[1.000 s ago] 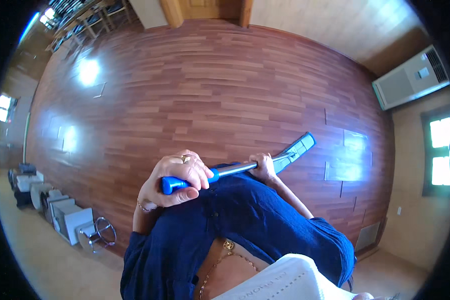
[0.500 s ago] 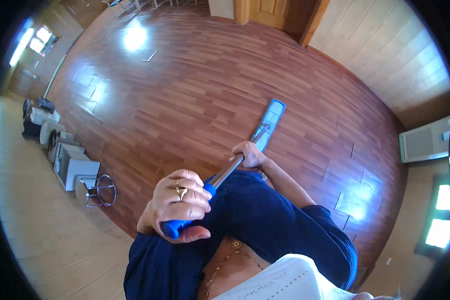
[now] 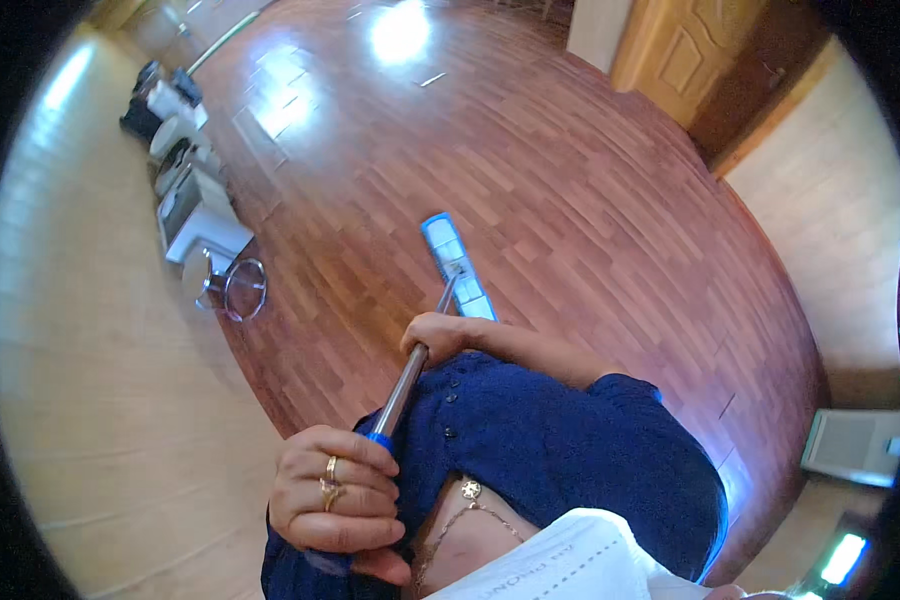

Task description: Mopping a wooden floor in a large room.

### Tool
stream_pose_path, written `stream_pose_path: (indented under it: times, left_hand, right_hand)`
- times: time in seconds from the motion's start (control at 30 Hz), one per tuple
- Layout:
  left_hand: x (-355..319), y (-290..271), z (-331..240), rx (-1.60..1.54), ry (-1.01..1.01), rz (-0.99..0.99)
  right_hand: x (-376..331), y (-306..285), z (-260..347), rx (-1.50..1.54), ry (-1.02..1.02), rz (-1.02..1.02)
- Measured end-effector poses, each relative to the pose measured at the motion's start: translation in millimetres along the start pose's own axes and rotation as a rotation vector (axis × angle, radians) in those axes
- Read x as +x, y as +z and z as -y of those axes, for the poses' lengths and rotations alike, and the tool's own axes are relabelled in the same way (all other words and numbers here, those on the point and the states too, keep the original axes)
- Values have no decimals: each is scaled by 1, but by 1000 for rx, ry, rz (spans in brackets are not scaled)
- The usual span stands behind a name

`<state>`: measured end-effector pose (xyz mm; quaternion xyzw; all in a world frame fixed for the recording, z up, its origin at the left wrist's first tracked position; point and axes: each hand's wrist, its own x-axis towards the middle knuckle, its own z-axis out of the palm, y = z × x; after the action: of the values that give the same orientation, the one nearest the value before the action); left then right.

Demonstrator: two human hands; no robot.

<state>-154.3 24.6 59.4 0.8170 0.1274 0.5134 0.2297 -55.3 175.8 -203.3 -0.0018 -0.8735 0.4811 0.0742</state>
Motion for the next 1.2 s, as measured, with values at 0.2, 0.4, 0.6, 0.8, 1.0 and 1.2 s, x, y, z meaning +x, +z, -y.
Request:
stream_pose_path:
  times: [0.2,0.4,0.6,0.8,1.0,1.2]
  left_hand:
    - [-4,15,-24,127,-1,22]
    - [-1,35,-34,239,-96,-48]
    - [17,39,-18,12,-113,62]
    - [43,63,44,-255,6,121]
    - [71,97,102,-408,-111,249]
    - [89,114,162,-344,-236,260]
  right_hand:
    - [27,28,10,83,-140,187]
    - [10,19,26,95,-105,183]
    - [-41,4,8,44,-4,113]
    - [-127,-38,-7,-13,174,-145]
    - [-222,-54,-40,-135,294,-584]
    - [-294,-48,-26,-355,471,-1026]
